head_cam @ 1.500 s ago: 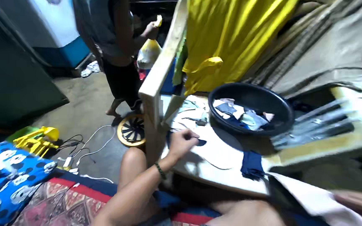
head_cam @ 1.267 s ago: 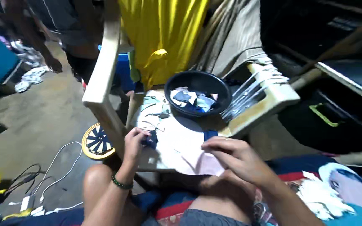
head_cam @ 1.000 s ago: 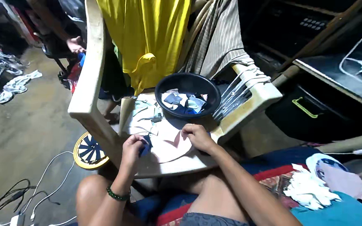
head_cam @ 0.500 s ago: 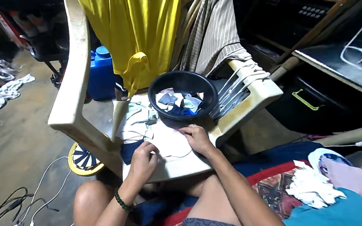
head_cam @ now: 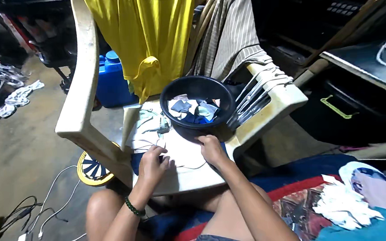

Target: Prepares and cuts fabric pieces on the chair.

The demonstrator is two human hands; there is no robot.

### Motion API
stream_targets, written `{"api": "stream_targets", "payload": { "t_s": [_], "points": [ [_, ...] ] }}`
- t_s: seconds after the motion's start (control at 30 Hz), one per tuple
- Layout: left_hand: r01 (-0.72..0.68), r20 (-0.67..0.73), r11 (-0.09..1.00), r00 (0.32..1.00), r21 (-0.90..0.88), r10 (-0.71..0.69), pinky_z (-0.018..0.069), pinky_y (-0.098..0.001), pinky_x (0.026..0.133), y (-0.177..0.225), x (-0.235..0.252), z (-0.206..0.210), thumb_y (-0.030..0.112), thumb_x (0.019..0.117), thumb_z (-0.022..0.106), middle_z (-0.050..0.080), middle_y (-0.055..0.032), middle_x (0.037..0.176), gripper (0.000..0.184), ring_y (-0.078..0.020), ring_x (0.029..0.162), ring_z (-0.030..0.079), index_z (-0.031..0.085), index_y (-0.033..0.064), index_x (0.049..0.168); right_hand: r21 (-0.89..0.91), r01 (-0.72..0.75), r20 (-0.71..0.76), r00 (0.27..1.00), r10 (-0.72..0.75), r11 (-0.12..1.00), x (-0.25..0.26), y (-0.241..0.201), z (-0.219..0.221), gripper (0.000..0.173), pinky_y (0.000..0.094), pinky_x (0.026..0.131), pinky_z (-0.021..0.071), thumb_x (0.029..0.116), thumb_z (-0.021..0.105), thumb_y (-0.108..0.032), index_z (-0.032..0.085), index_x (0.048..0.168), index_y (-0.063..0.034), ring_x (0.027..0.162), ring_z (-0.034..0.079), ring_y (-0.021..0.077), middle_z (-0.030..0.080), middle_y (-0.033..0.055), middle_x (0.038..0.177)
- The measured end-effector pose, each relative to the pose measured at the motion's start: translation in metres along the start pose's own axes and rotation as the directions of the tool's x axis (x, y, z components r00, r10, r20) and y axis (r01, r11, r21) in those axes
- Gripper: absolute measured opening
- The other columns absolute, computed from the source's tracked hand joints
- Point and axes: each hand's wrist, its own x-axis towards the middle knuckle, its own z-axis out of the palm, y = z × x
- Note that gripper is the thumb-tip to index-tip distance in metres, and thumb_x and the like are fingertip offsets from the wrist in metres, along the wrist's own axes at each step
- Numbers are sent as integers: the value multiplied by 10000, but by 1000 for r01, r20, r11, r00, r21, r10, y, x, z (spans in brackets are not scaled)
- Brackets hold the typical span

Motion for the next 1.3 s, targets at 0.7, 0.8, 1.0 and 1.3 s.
{"api": "stream_targets", "payload": {
  "t_s": [0.7, 0.8, 1.0, 1.3],
  "points": [
    [342, 50, 820, 931, -459, -360, 546, -276, 795, -14, 16, -60, -74, 939, 635, 681, -121, 1105, 245, -125, 946, 664, 623, -29, 1179, -187, 54, -78, 994, -70, 981, -21, -25, 12, 253, 577, 942, 499, 937, 541, 119, 746, 1079, 75, 1082, 648, 486, 725, 272, 1059],
    [363, 60, 825, 925, -434, -375, 555, -291, 789, -15, 14, -60, -78, 938, 633, 677, -128, 1099, 241, -143, 938, 667, 625, -34, 1176, -179, -95, 4, 995, 98, 979, -12, -28, 1, 252, 594, 1033, 443, 1011, 550, -7, 686, 1196, 98, 1202, 581, 516, 674, 326, 1154],
    [359, -47, 915, 927, -182, -373, 522, -379, 959, -17, 8, -70, -70, 964, 584, 686, -178, 1148, 246, -219, 1069, 662, 641, -51, 1202, -220, -120, 97, 985, 144, 968, -6, -29, -1, 272, 574, 1057, 436, 1044, 524, -64, 681, 1190, 102, 1198, 608, 486, 681, 322, 1150],
    [269, 169, 963, 950, -9, -264, 523, -379, 942, -16, 2, -63, -29, 983, 543, 692, -179, 1112, 224, -224, 1026, 668, 657, -56, 1175, -276, -81, 167, 977, 131, 958, -17, -51, 5, 261, 523, 1063, 440, 1038, 510, -33, 665, 1196, 105, 1257, 578, 438, 666, 283, 1221]
  ]
}}
